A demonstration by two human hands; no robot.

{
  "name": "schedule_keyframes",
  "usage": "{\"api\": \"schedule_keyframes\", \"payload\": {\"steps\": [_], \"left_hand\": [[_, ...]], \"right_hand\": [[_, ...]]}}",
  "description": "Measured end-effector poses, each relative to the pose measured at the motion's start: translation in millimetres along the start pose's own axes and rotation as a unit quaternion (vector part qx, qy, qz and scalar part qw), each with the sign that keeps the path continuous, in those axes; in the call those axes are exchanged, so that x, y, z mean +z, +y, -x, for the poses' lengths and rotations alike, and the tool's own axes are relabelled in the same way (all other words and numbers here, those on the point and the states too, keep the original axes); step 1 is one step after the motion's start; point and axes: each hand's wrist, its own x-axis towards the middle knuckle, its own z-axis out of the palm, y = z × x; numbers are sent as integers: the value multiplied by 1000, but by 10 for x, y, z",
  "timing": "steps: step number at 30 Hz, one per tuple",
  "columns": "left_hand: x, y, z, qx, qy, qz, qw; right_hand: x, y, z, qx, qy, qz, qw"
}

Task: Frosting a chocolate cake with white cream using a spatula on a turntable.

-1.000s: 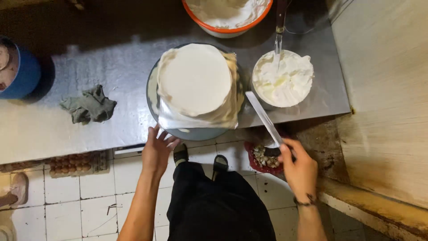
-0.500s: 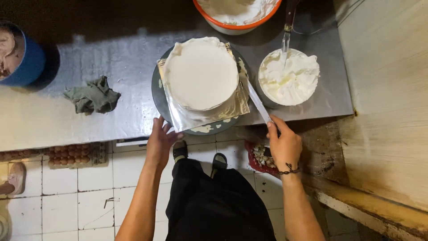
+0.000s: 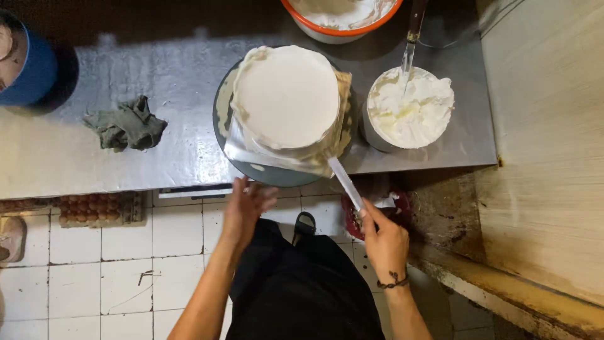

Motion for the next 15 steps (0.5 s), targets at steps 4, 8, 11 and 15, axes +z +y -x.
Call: {"api": "schedule_keyframes", "payload": {"steps": [4,8,11,15], "left_hand": [[-86,193,-94,41,52,12,998],[-69,114,-70,45,54,24,997],[12,39,-7,38,41,35,998],[20,-77,16,35,17,60,997]], "right_hand": [[-37,-128,115,26,-27,35,999],[109,31,209,-25,-8,21,999],[134,-43,277,-76,18,9,997],[65,-86,266,-31,-13,15,999]]}}
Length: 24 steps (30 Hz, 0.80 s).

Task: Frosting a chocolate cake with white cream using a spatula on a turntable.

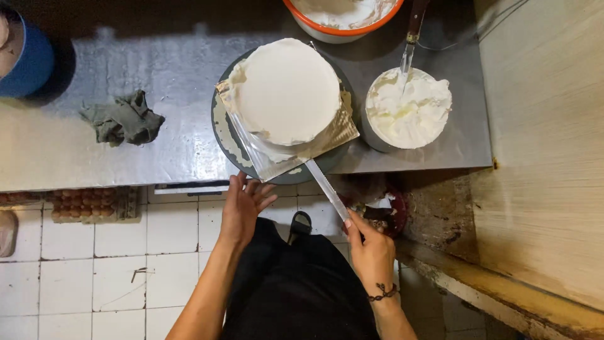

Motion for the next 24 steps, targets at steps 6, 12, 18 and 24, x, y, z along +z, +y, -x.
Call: {"api": "schedule_keyframes", "payload": {"steps": [6,12,18,24], "left_hand": [[-214,-113,-45,-15,-22,31,999],[-98,160,-58,-68,14,3,998],[-220,470,-283,-45,7,-35,998],[-405,463,-429,-62,25,-56,996]], "right_hand": [[-318,428,-193,-12,49,-71,996],[-434,781,-351,-107,244,149,952],[-540,685,246,-60,247,278,926],[-390,251,379,42,186,114,975]]}}
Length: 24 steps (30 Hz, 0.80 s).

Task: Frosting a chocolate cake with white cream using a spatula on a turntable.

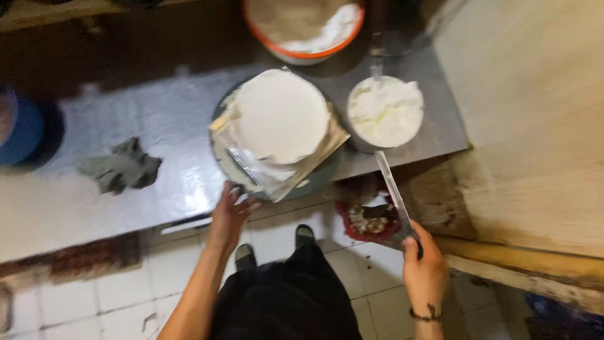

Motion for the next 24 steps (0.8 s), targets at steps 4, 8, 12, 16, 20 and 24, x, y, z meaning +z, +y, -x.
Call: {"api": "schedule_keyframes", "payload": {"steps": [4,8,12,16,20,24], "left_hand": [[-16,105,3,-40,-33,-34,998],[-96,275,-118,-20,-22,-24,999],[-78,266,-126,-16,-17,-21,999],[74,66,96,-74,-39,-48,995],[105,135,247,-99,-82,-66,989],[86,276,106,-84,-70,-38,993]], "right_hand": [[512,-218,-88,13,-24,-234,972],[751,-552,-119,65,-32,-206,976],[807,-668,48,82,-62,-133,986],[749,-721,189,120,-104,-124,980],[725,-661,211,103,-72,-140,982],[678,-617,150,108,-100,-128,981]]}}
